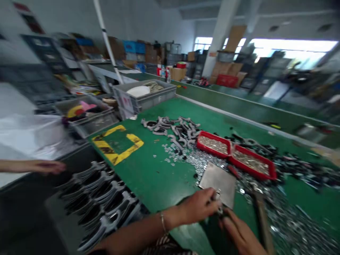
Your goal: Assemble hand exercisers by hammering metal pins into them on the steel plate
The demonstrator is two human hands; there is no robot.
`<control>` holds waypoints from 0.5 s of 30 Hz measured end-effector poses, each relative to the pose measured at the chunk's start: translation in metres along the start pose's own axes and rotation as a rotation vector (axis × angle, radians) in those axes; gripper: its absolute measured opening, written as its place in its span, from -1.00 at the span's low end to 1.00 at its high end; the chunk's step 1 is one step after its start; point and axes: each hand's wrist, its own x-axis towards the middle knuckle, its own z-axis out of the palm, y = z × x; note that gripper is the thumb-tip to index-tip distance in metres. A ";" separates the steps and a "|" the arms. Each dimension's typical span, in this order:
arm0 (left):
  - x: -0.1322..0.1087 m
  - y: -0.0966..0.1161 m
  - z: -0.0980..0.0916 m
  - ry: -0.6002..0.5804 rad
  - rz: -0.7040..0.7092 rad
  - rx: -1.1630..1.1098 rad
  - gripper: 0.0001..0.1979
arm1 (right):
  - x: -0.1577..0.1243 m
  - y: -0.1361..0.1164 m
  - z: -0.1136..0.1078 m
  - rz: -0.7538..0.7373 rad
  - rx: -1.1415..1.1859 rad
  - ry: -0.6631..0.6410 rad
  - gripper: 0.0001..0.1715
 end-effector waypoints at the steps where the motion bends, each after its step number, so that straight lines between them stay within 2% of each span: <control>1: 0.002 -0.001 0.000 0.038 -0.048 -0.055 -0.76 | -0.001 0.001 0.000 0.030 -0.017 0.057 -0.52; 3: 0.006 -0.003 0.000 0.077 -0.084 -0.123 -0.72 | -0.001 -0.001 0.001 0.119 0.051 0.100 -0.42; 4: 0.007 -0.003 0.001 0.080 -0.053 -0.126 -0.72 | 0.000 -0.005 0.002 0.196 0.148 0.054 -0.36; 6: 0.008 -0.001 0.003 0.051 0.058 -0.066 -0.74 | 0.001 -0.012 0.003 0.365 0.390 -0.159 -0.21; 7: 0.008 0.000 0.004 0.028 0.109 -0.024 -0.76 | 0.002 -0.014 0.002 0.406 0.460 -0.242 -0.18; 8: 0.008 0.001 0.005 0.012 0.137 0.014 -0.77 | 0.002 -0.015 0.000 0.396 0.465 -0.253 -0.19; 9: 0.008 0.000 0.006 0.012 0.134 0.039 -0.77 | 0.001 -0.014 -0.002 0.342 0.417 -0.185 -0.26; 10: 0.009 -0.001 0.008 0.034 0.104 0.052 -0.75 | 0.001 -0.011 -0.003 0.267 0.354 -0.063 -0.35; 12: 0.011 -0.005 0.012 0.104 0.045 0.063 -0.73 | 0.000 -0.001 -0.003 0.166 0.355 0.123 -0.51; 13: 0.013 -0.006 0.013 0.108 0.049 0.074 -0.73 | 0.000 0.004 -0.002 0.155 0.430 0.131 -0.54; 15: 0.016 -0.008 0.014 0.023 0.134 0.120 -0.77 | 0.000 0.014 0.001 0.162 0.640 0.022 -0.50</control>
